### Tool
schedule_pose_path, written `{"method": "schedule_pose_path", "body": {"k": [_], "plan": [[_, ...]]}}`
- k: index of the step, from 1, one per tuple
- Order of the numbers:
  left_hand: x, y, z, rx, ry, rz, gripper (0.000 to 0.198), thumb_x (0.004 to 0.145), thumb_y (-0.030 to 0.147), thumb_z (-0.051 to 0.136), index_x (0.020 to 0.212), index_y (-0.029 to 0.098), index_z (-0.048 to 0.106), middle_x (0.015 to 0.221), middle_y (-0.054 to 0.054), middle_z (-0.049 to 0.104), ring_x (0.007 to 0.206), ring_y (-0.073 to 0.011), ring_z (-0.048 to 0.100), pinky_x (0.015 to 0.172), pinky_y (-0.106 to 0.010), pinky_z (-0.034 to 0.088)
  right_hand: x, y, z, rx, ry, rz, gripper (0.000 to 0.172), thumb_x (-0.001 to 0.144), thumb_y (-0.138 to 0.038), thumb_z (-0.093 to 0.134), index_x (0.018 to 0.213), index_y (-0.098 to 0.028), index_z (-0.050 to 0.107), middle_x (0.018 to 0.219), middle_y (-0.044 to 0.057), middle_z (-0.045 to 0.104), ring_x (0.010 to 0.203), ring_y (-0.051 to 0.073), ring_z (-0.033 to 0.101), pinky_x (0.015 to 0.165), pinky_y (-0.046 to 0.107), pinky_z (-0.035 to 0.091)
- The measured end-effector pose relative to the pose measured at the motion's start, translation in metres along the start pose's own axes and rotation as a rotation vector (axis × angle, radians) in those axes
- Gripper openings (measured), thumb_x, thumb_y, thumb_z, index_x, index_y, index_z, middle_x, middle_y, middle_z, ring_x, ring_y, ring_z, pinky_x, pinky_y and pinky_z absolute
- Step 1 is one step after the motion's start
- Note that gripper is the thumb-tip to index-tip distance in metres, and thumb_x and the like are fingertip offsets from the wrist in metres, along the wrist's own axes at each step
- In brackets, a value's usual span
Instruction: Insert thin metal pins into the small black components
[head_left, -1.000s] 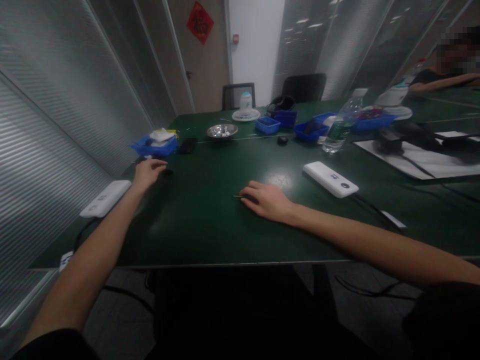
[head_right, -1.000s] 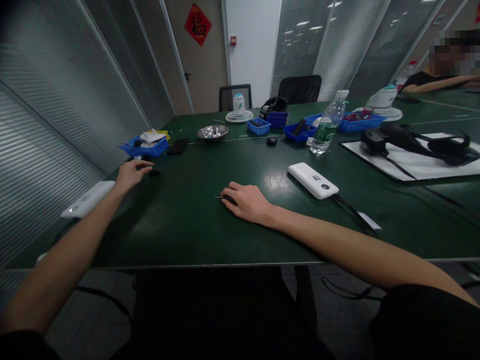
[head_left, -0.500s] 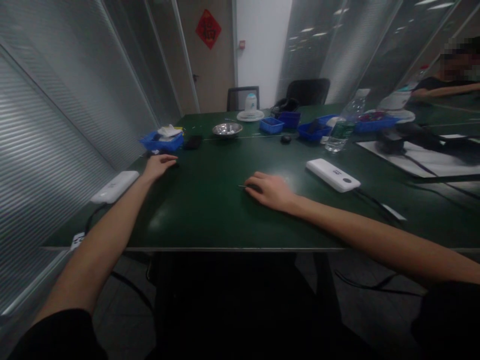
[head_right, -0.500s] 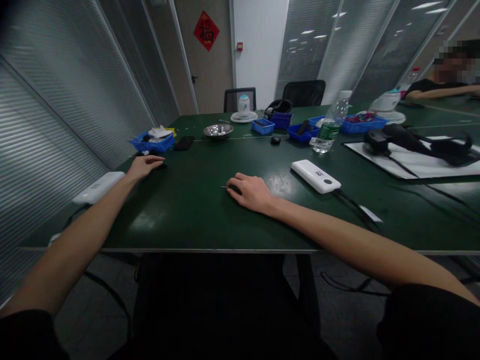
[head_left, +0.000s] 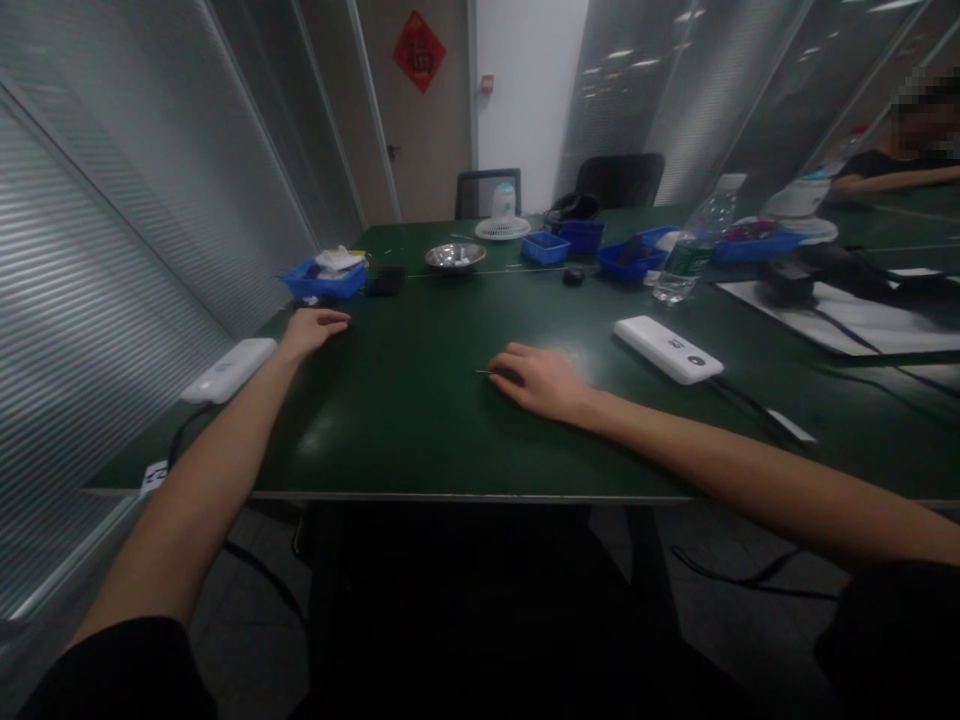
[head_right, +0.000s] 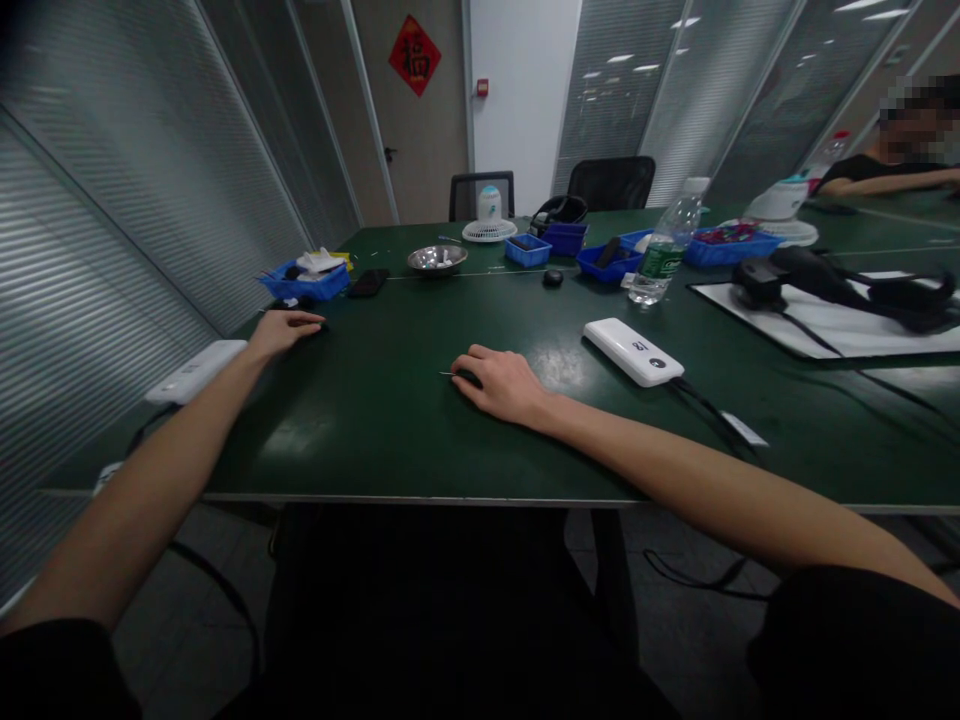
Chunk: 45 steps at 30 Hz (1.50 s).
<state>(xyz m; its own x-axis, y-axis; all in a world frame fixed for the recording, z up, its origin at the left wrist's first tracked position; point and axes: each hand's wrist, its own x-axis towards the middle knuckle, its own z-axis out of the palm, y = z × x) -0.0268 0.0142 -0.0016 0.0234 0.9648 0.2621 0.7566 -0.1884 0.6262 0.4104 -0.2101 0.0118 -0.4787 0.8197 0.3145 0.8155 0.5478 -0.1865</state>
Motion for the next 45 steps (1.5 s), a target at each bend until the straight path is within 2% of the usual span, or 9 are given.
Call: {"method": "schedule_pose_path", "body": {"k": [9,17,21,24,28,32,36,40,45], "plan": [[0.010,-0.013,-0.002,0.023,-0.047,-0.048,0.041,0.074,0.036,0.083,0.113,0.023,0.082,0.107,-0.007,0.080,0.105,-0.0272,0.071,0.099,-0.036,0.050,0.000,0.000,0.000,-0.012,-0.002,-0.002,0.029,0.105,-0.037,0.052,0.123,-0.022,0.069,0.113,0.008,0.067,0.087,0.019,0.063,0.069,0.029,0.041],[0.010,-0.011,0.001,-0.074,-0.053,-0.038,0.042,0.071,0.030,0.085,0.111,0.022,0.082,0.110,-0.007,0.080,0.105,-0.0248,0.073,0.102,-0.033,0.051,0.000,-0.002,-0.001,-0.002,-0.019,0.014,0.030,0.105,-0.039,0.052,0.123,-0.022,0.069,0.114,0.007,0.068,0.084,0.018,0.062,0.068,0.028,0.041],[0.005,-0.005,-0.003,0.096,0.009,-0.063,0.030,0.071,0.036,0.086,0.098,0.024,0.085,0.102,-0.007,0.081,0.103,-0.0295,0.073,0.100,-0.036,0.052,0.000,-0.003,-0.002,-0.011,-0.012,0.011,0.030,0.106,-0.039,0.051,0.123,-0.021,0.069,0.115,0.008,0.068,0.087,0.018,0.063,0.069,0.029,0.041],[0.001,0.002,-0.005,0.128,-0.027,-0.038,0.030,0.072,0.040,0.085,0.097,0.025,0.084,0.101,-0.007,0.080,0.104,-0.0305,0.072,0.100,-0.038,0.052,0.000,-0.002,-0.001,-0.010,-0.012,0.008,0.030,0.106,-0.039,0.051,0.123,-0.021,0.069,0.114,0.008,0.068,0.086,0.018,0.063,0.069,0.029,0.041],[-0.013,0.026,0.004,0.010,-0.197,0.165,0.035,0.075,0.045,0.082,0.105,0.025,0.083,0.110,-0.007,0.079,0.107,-0.0279,0.071,0.102,-0.038,0.051,0.000,0.001,0.002,0.003,0.004,-0.031,0.030,0.106,-0.039,0.051,0.123,-0.022,0.069,0.113,0.008,0.067,0.083,0.017,0.061,0.067,0.029,0.040],[-0.040,0.074,0.026,-0.087,-0.419,0.378,0.036,0.081,0.047,0.078,0.110,0.026,0.081,0.118,-0.007,0.076,0.112,-0.0270,0.069,0.102,-0.041,0.051,0.000,0.004,0.004,0.029,0.029,-0.074,0.030,0.105,-0.040,0.053,0.124,-0.022,0.067,0.113,0.007,0.066,0.081,0.016,0.060,0.067,0.029,0.040],[-0.074,0.121,0.051,-0.175,-0.582,0.620,0.033,0.090,0.046,0.073,0.114,0.024,0.080,0.115,-0.009,0.075,0.106,-0.0250,0.069,0.094,-0.039,0.054,-0.002,0.001,0.003,0.069,0.066,-0.117,0.029,0.106,-0.039,0.053,0.124,-0.021,0.066,0.113,0.007,0.065,0.081,0.016,0.059,0.068,0.028,0.040],[-0.099,0.146,0.067,-0.242,-0.648,0.772,0.029,0.095,0.041,0.071,0.115,0.022,0.079,0.112,-0.009,0.074,0.102,-0.0229,0.068,0.090,-0.036,0.054,-0.003,-0.001,0.002,0.077,0.085,-0.148,0.029,0.106,-0.038,0.053,0.124,-0.020,0.067,0.110,0.007,0.064,0.080,0.016,0.059,0.067,0.028,0.039],[-0.112,0.153,0.072,-0.265,-0.654,0.819,0.026,0.098,0.037,0.067,0.117,0.022,0.078,0.113,-0.009,0.073,0.103,-0.0221,0.068,0.090,-0.035,0.053,-0.004,0.000,0.003,0.024,0.067,-0.187,0.032,0.106,-0.040,0.051,0.127,-0.021,0.066,0.112,0.008,0.064,0.080,0.016,0.058,0.066,0.028,0.038]]}}
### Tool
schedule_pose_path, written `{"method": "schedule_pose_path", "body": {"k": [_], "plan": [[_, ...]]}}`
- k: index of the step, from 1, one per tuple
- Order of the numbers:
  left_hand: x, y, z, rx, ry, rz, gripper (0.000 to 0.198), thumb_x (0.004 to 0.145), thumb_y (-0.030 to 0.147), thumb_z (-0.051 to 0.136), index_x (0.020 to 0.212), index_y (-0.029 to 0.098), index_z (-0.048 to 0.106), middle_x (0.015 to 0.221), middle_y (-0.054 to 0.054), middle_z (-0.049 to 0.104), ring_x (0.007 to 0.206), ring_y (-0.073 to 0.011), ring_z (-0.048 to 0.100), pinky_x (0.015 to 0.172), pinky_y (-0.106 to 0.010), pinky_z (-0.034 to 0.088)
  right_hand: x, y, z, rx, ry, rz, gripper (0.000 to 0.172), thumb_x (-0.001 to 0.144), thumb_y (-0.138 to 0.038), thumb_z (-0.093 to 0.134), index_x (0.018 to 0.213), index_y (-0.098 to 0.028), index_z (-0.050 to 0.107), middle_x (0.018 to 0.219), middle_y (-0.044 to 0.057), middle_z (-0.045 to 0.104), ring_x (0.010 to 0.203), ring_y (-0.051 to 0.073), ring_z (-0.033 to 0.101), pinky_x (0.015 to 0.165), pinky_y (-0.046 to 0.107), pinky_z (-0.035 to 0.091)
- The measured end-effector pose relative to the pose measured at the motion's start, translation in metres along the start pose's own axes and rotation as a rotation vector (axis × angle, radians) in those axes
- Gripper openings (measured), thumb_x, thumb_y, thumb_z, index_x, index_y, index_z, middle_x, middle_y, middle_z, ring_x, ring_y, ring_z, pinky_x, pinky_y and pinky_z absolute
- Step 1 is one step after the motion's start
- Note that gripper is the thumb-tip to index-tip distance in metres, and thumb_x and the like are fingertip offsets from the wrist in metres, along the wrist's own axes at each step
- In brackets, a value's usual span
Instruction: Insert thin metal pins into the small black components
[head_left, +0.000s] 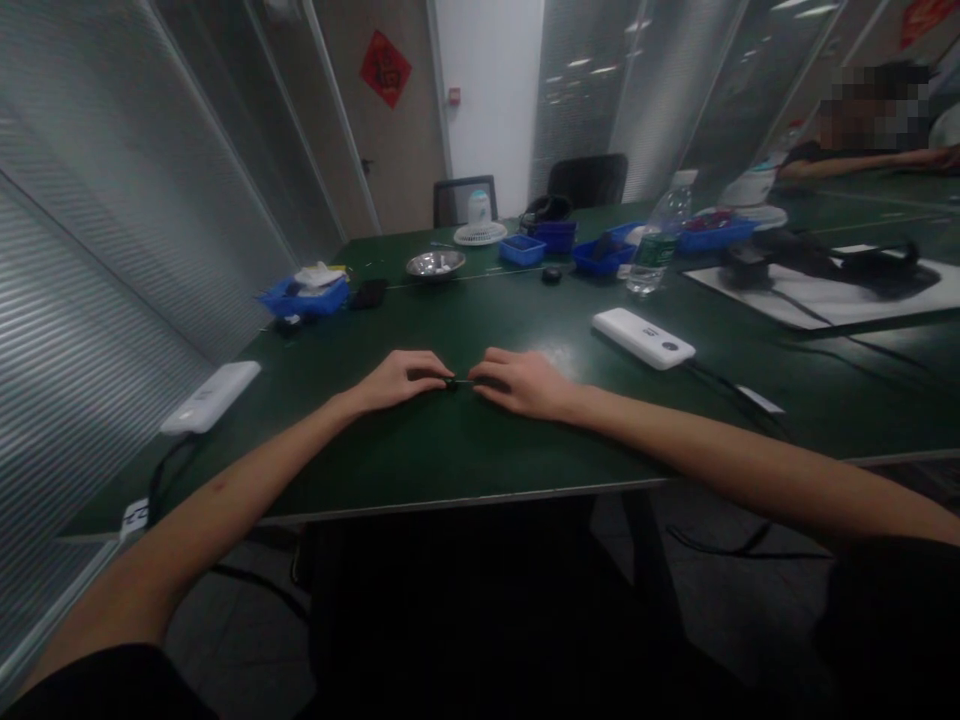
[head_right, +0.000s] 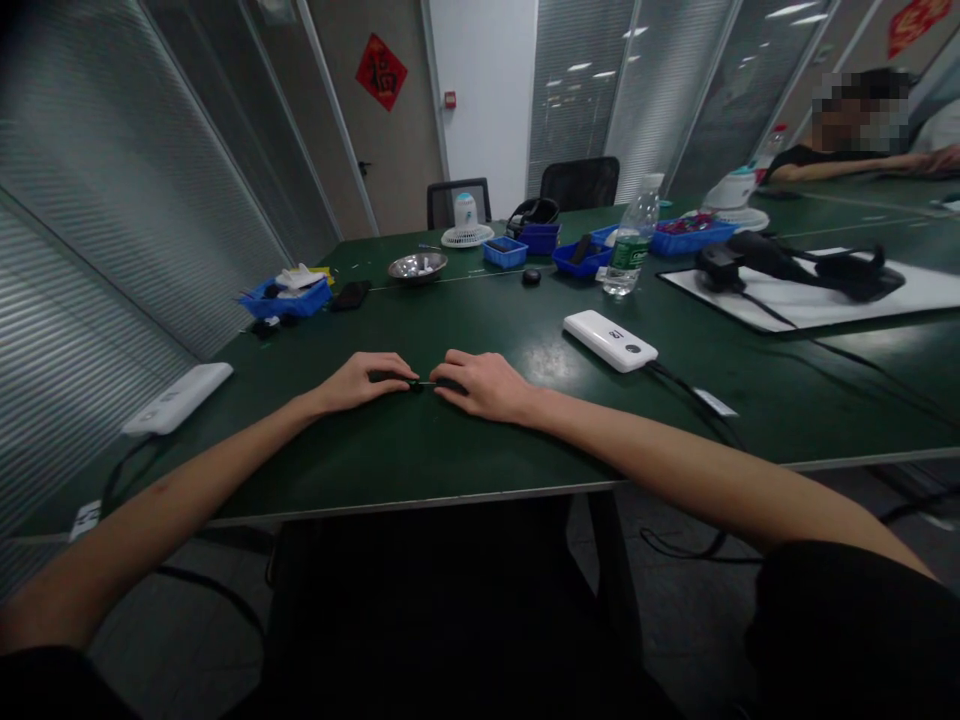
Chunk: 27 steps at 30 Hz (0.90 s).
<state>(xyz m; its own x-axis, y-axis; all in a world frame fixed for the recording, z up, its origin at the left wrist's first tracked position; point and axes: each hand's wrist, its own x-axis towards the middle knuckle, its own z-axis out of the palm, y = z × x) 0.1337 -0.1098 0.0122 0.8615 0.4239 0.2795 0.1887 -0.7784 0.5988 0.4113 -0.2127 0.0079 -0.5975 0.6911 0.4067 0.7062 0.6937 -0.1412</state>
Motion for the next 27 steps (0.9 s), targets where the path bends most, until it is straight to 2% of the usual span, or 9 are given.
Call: {"method": "schedule_pose_path", "body": {"k": [11,16,19,23,27], "plan": [[0.002,0.003,0.006,-0.064,0.007,-0.021,0.024,0.099,0.036,0.066,0.115,0.022,0.079,0.111,-0.009,0.074,0.103,-0.0226,0.068,0.092,-0.037,0.052,-0.001,-0.002,-0.002,-0.038,-0.015,-0.034,0.034,0.107,-0.040,0.048,0.129,-0.022,0.065,0.111,0.008,0.063,0.078,0.016,0.057,0.065,0.028,0.038],[0.004,0.008,0.010,-0.093,-0.026,-0.006,0.025,0.097,0.037,0.068,0.113,0.020,0.078,0.110,-0.009,0.073,0.102,-0.0224,0.067,0.092,-0.036,0.052,-0.002,-0.004,-0.003,-0.048,-0.035,-0.054,0.034,0.107,-0.039,0.047,0.130,-0.021,0.065,0.111,0.009,0.062,0.081,0.017,0.058,0.066,0.028,0.039],[0.005,0.010,0.012,-0.076,-0.039,-0.008,0.026,0.097,0.038,0.069,0.114,0.019,0.077,0.106,-0.009,0.072,0.096,-0.0212,0.066,0.087,-0.035,0.051,-0.001,-0.005,-0.002,-0.034,-0.031,-0.042,0.034,0.108,-0.039,0.047,0.130,-0.020,0.064,0.111,0.009,0.062,0.080,0.017,0.058,0.066,0.029,0.039],[0.006,0.008,0.013,-0.067,-0.043,-0.064,0.041,0.093,0.040,0.074,0.128,0.020,0.071,0.096,-0.005,0.069,0.082,-0.0177,0.062,0.074,-0.031,0.050,0.001,-0.007,0.001,0.010,0.015,0.041,0.033,0.108,-0.038,0.048,0.131,-0.021,0.064,0.112,0.009,0.063,0.083,0.017,0.060,0.069,0.029,0.041],[0.007,0.007,0.011,-0.111,-0.051,-0.089,0.066,0.091,0.037,0.076,0.152,0.025,0.053,0.103,-0.005,0.070,0.084,-0.0170,0.062,0.073,-0.030,0.049,0.004,-0.003,0.004,-0.037,0.022,0.141,0.030,0.106,-0.036,0.051,0.128,-0.021,0.065,0.114,0.009,0.064,0.084,0.018,0.060,0.069,0.029,0.041]]}}
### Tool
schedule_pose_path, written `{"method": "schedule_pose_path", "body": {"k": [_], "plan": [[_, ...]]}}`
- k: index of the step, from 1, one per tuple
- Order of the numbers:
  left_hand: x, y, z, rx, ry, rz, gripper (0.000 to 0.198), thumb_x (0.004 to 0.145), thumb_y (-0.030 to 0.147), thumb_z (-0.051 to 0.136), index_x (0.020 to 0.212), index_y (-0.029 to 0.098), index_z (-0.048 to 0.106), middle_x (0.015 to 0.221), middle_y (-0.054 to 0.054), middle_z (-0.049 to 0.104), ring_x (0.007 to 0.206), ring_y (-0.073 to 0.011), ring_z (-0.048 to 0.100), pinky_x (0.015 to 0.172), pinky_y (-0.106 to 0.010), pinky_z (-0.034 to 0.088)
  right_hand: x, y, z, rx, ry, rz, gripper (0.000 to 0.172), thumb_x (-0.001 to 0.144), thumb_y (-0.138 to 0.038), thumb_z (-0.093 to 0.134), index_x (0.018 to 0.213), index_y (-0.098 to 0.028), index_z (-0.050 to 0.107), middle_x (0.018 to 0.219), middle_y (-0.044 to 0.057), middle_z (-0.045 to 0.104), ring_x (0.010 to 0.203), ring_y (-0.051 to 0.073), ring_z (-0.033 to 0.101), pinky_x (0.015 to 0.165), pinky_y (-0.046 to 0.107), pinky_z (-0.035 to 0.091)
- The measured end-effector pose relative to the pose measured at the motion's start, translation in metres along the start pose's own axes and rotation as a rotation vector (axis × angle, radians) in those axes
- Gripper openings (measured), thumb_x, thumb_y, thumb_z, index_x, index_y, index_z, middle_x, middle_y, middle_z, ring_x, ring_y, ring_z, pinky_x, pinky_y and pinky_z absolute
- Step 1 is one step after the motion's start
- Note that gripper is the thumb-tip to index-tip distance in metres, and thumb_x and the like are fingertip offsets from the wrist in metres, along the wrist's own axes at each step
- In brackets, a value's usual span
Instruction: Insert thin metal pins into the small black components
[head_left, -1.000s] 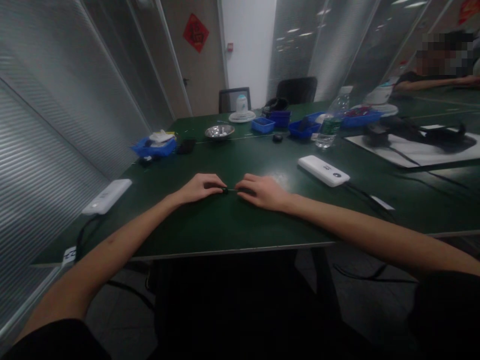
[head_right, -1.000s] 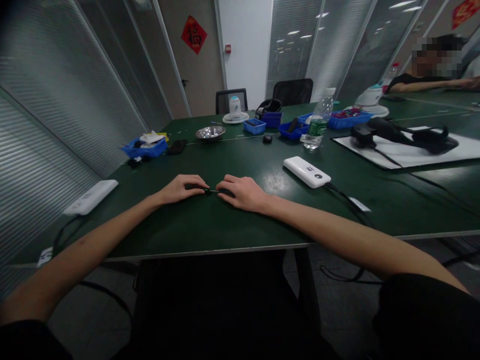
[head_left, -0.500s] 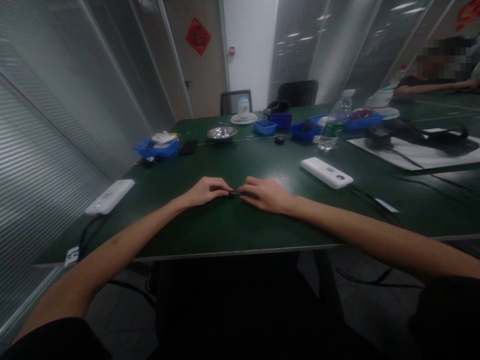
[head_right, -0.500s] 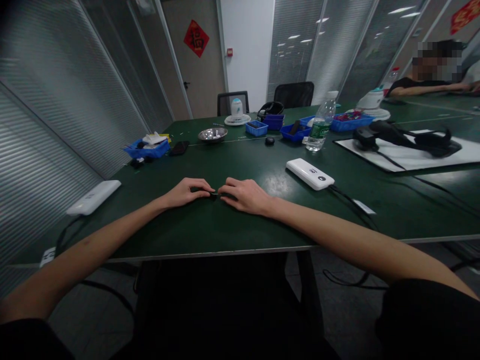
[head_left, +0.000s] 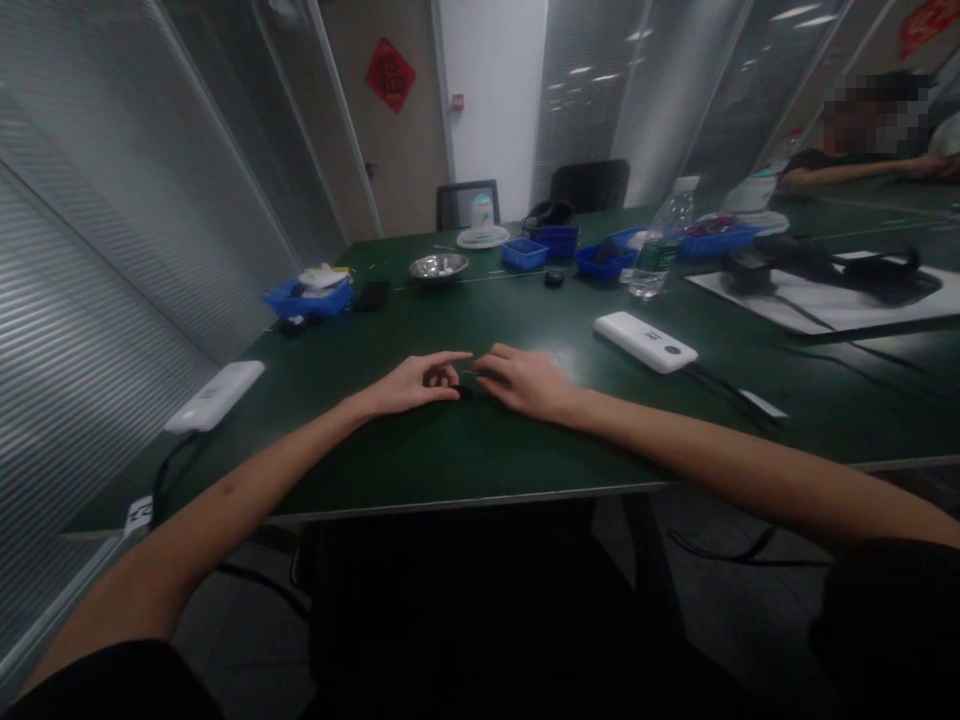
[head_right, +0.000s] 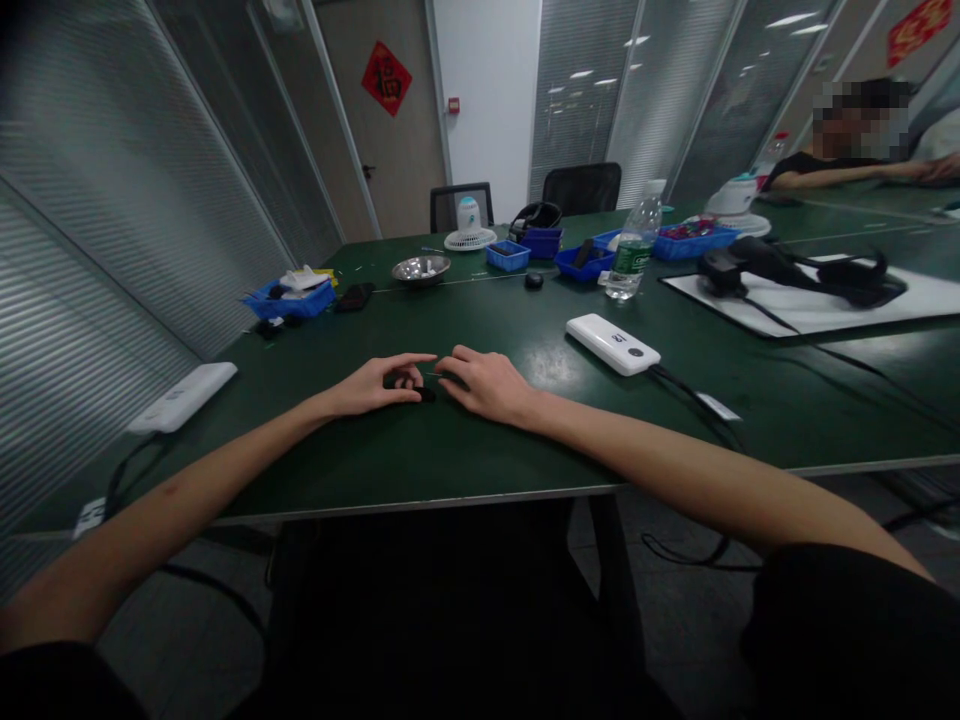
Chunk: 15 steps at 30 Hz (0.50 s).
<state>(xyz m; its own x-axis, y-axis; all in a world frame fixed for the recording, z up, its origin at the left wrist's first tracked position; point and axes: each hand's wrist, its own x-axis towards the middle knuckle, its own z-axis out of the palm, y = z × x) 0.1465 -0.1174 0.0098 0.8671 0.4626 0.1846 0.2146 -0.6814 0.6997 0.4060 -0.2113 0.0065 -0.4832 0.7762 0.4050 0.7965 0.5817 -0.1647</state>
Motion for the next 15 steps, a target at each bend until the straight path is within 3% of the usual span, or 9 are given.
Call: {"method": "schedule_pose_path", "body": {"k": [3,6,8,12,15], "plan": [[-0.0011,-0.0008,-0.0037,0.021,0.005,-0.006,0.061,0.091,0.039,0.076,0.147,0.025,0.057,0.102,-0.006,0.071,0.085,-0.0178,0.063,0.073,-0.030,0.049,0.0009,0.0050,-0.0006,-0.030,0.005,0.072,0.028,0.104,-0.034,0.054,0.126,-0.022,0.066,0.117,0.009,0.065,0.084,0.018,0.061,0.069,0.029,0.040],[-0.0023,-0.0032,-0.0064,0.097,0.024,0.039,0.032,0.093,0.042,0.073,0.117,0.022,0.075,0.105,-0.008,0.069,0.092,-0.0202,0.065,0.080,-0.033,0.051,0.0014,0.0086,-0.0028,-0.024,0.019,0.119,0.023,0.102,-0.028,0.054,0.121,-0.022,0.066,0.117,0.008,0.065,0.085,0.019,0.061,0.069,0.029,0.040],[-0.0018,-0.0047,-0.0060,0.158,0.058,0.088,0.024,0.094,0.041,0.071,0.105,0.021,0.078,0.112,-0.009,0.068,0.102,-0.0224,0.065,0.089,-0.036,0.051,0.0015,0.0096,-0.0041,-0.033,0.019,0.121,0.019,0.100,-0.023,0.053,0.113,-0.021,0.067,0.117,0.008,0.064,0.082,0.018,0.060,0.067,0.029,0.039],[0.0018,-0.0058,-0.0011,0.226,0.085,0.162,0.018,0.098,0.034,0.067,0.110,0.022,0.075,0.133,-0.010,0.066,0.126,-0.0257,0.058,0.109,-0.044,0.045,0.0007,0.0107,-0.0049,-0.063,-0.002,0.107,0.015,0.097,-0.017,0.053,0.102,-0.021,0.067,0.121,0.008,0.062,0.073,0.016,0.056,0.062,0.029,0.034],[0.0033,-0.0064,0.0011,0.249,0.067,0.172,0.021,0.101,0.030,0.063,0.117,0.023,0.073,0.131,-0.009,0.069,0.125,-0.0250,0.061,0.110,-0.045,0.044,-0.0001,0.0106,-0.0054,-0.070,-0.008,0.106,0.016,0.094,-0.013,0.052,0.097,-0.020,0.066,0.123,0.007,0.061,0.069,0.014,0.053,0.059,0.029,0.032]]}}
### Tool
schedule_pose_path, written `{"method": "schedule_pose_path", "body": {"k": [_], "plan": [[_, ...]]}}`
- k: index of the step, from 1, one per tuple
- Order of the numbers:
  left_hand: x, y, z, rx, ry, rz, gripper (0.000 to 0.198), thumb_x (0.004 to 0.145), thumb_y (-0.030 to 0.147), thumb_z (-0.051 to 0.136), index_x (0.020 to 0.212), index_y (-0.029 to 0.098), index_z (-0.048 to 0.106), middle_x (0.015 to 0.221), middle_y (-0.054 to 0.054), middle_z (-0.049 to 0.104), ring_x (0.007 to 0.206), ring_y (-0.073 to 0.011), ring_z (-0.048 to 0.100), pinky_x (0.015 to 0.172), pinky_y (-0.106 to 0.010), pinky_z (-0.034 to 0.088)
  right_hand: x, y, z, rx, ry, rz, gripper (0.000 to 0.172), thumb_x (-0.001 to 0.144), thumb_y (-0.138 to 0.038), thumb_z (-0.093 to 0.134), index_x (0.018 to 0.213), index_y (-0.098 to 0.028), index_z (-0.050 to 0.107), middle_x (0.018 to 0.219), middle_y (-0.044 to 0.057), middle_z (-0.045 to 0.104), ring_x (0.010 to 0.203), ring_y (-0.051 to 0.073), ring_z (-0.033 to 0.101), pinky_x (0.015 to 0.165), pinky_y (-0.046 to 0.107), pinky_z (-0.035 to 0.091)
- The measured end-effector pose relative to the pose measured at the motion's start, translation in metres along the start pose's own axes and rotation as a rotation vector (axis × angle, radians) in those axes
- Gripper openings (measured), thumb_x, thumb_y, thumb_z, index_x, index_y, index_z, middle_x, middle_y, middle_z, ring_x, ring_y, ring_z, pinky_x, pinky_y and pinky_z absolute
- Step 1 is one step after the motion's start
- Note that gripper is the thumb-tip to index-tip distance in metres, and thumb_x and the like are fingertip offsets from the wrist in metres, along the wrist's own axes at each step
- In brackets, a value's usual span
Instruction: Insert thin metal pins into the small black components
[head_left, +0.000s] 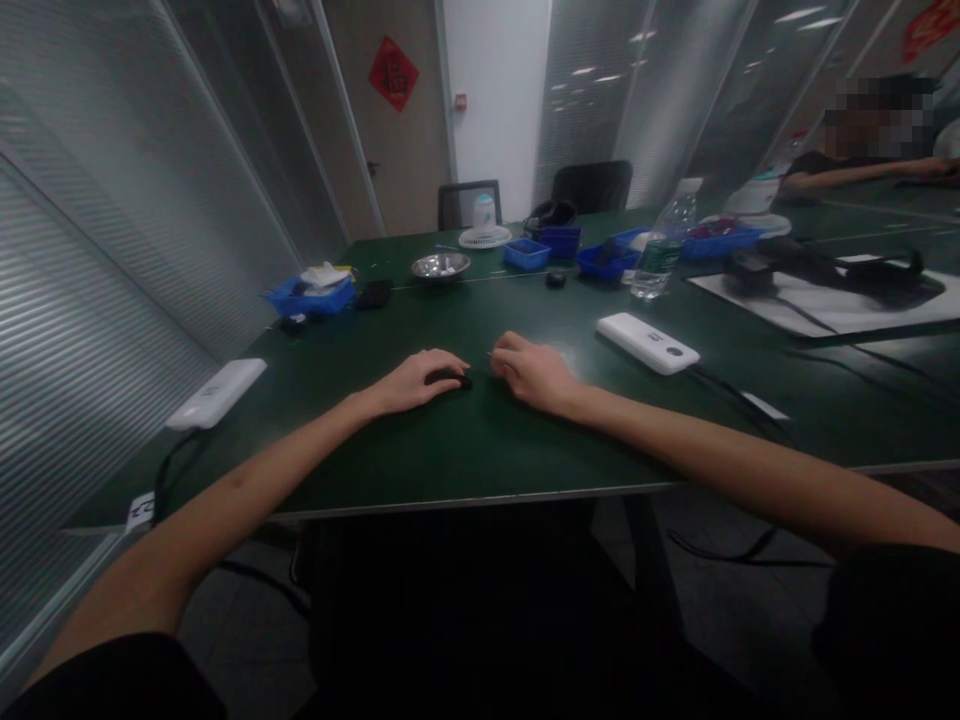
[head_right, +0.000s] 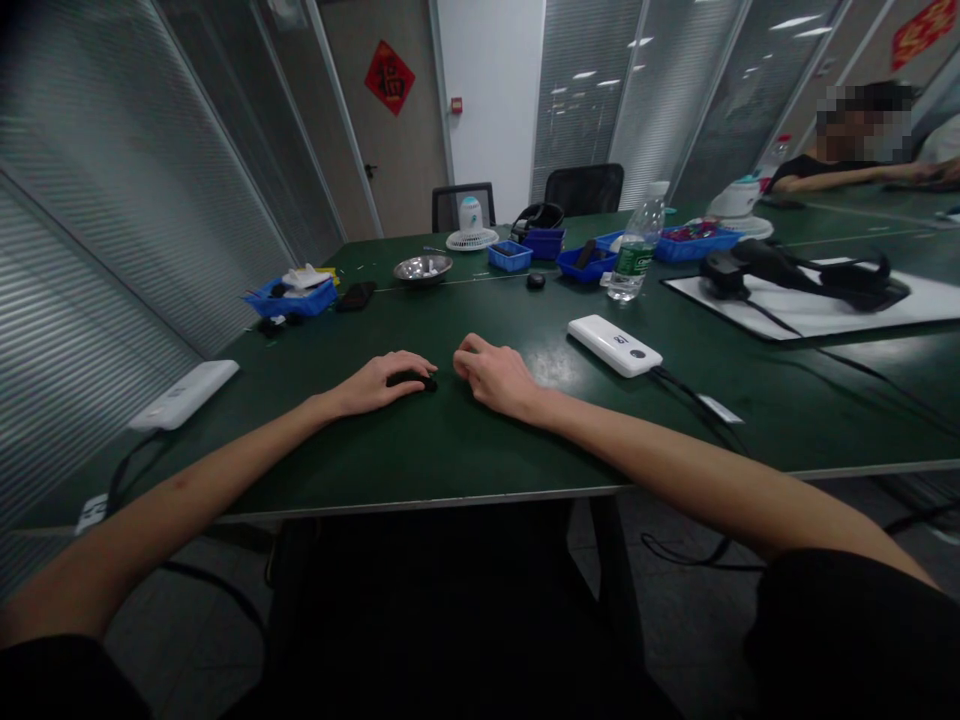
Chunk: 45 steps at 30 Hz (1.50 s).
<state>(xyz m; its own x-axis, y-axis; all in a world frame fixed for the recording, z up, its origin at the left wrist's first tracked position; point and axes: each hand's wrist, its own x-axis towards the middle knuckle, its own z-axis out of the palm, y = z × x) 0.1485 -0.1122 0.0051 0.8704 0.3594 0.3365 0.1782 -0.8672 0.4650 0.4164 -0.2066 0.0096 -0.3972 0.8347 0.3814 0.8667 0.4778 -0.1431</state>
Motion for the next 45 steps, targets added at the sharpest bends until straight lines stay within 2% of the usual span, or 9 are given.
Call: {"method": "schedule_pose_path", "body": {"k": [5,10,15,21,27,31,36,39,45], "plan": [[-0.003,-0.006,-0.005,0.061,-0.023,0.006,0.028,0.104,0.032,0.057,0.127,0.024,0.071,0.125,-0.009,0.071,0.119,-0.0239,0.064,0.106,-0.041,0.047,-0.001,-0.002,-0.003,-0.001,-0.018,-0.002,0.015,0.092,-0.011,0.053,0.092,-0.019,0.065,0.126,0.007,0.060,0.070,0.014,0.053,0.059,0.030,0.030],[-0.008,-0.027,-0.019,0.140,0.017,-0.066,0.030,0.103,0.037,0.056,0.124,0.023,0.071,0.121,-0.009,0.071,0.115,-0.0253,0.064,0.102,-0.042,0.050,0.000,0.000,0.000,0.007,0.002,0.003,0.012,0.092,-0.011,0.054,0.088,-0.018,0.062,0.126,0.007,0.060,0.070,0.013,0.051,0.059,0.029,0.029],[-0.021,-0.063,-0.038,0.267,0.083,-0.229,0.035,0.102,0.043,0.055,0.124,0.022,0.071,0.122,-0.010,0.071,0.114,-0.0272,0.064,0.101,-0.045,0.050,0.000,0.002,0.003,0.034,0.023,-0.013,0.010,0.092,-0.010,0.055,0.090,-0.018,0.060,0.119,0.007,0.060,0.071,0.013,0.050,0.060,0.029,0.029],[-0.049,-0.118,-0.067,0.355,0.216,-0.453,0.033,0.095,0.040,0.061,0.117,0.020,0.075,0.122,-0.011,0.073,0.109,-0.0289,0.068,0.100,-0.044,0.051,0.000,0.001,0.001,0.058,0.027,-0.021,0.009,0.093,-0.011,0.055,0.094,-0.019,0.060,0.118,0.007,0.059,0.071,0.013,0.049,0.060,0.028,0.030],[-0.077,-0.154,-0.093,0.245,0.386,-0.683,0.036,0.081,0.029,0.067,0.114,0.017,0.076,0.113,-0.011,0.077,0.106,-0.0292,0.070,0.100,-0.042,0.053,0.000,0.002,0.003,0.068,0.022,-0.033,0.008,0.094,-0.012,0.055,0.093,-0.018,0.058,0.118,0.007,0.059,0.071,0.012,0.048,0.059,0.028,0.029],[-0.085,-0.162,-0.101,0.040,0.512,-0.732,0.046,0.071,0.020,0.068,0.116,0.012,0.074,0.109,-0.014,0.076,0.103,-0.0281,0.072,0.097,-0.042,0.056,0.001,0.003,0.005,0.068,0.015,-0.031,0.007,0.094,-0.012,0.055,0.093,-0.019,0.058,0.118,0.007,0.059,0.070,0.012,0.048,0.059,0.028,0.028],[-0.085,-0.158,-0.104,-0.207,0.588,-0.765,0.054,0.062,0.016,0.077,0.115,0.011,0.072,0.107,-0.015,0.075,0.102,-0.0287,0.072,0.095,-0.044,0.057,0.000,0.003,0.005,0.077,0.030,-0.036,0.007,0.095,-0.013,0.054,0.093,-0.019,0.058,0.117,0.006,0.059,0.070,0.012,0.048,0.058,0.028,0.028],[-0.086,-0.153,-0.106,-0.308,0.577,-0.764,0.061,0.057,0.013,0.080,0.117,0.012,0.070,0.107,-0.014,0.074,0.105,-0.0292,0.070,0.094,-0.044,0.058,0.001,0.003,0.004,0.081,0.024,-0.038,0.007,0.094,-0.013,0.054,0.092,-0.019,0.058,0.115,0.006,0.059,0.071,0.012,0.048,0.058,0.028,0.028],[-0.096,-0.157,-0.112,-0.366,0.463,-0.697,0.082,0.052,0.012,0.084,0.131,0.016,0.065,0.116,-0.013,0.071,0.112,-0.0308,0.067,0.092,-0.047,0.058,0.000,0.002,0.002,0.089,0.016,-0.034,0.006,0.095,-0.014,0.054,0.093,-0.019,0.058,0.115,0.007,0.059,0.072,0.013,0.049,0.059,0.027,0.029]]}}
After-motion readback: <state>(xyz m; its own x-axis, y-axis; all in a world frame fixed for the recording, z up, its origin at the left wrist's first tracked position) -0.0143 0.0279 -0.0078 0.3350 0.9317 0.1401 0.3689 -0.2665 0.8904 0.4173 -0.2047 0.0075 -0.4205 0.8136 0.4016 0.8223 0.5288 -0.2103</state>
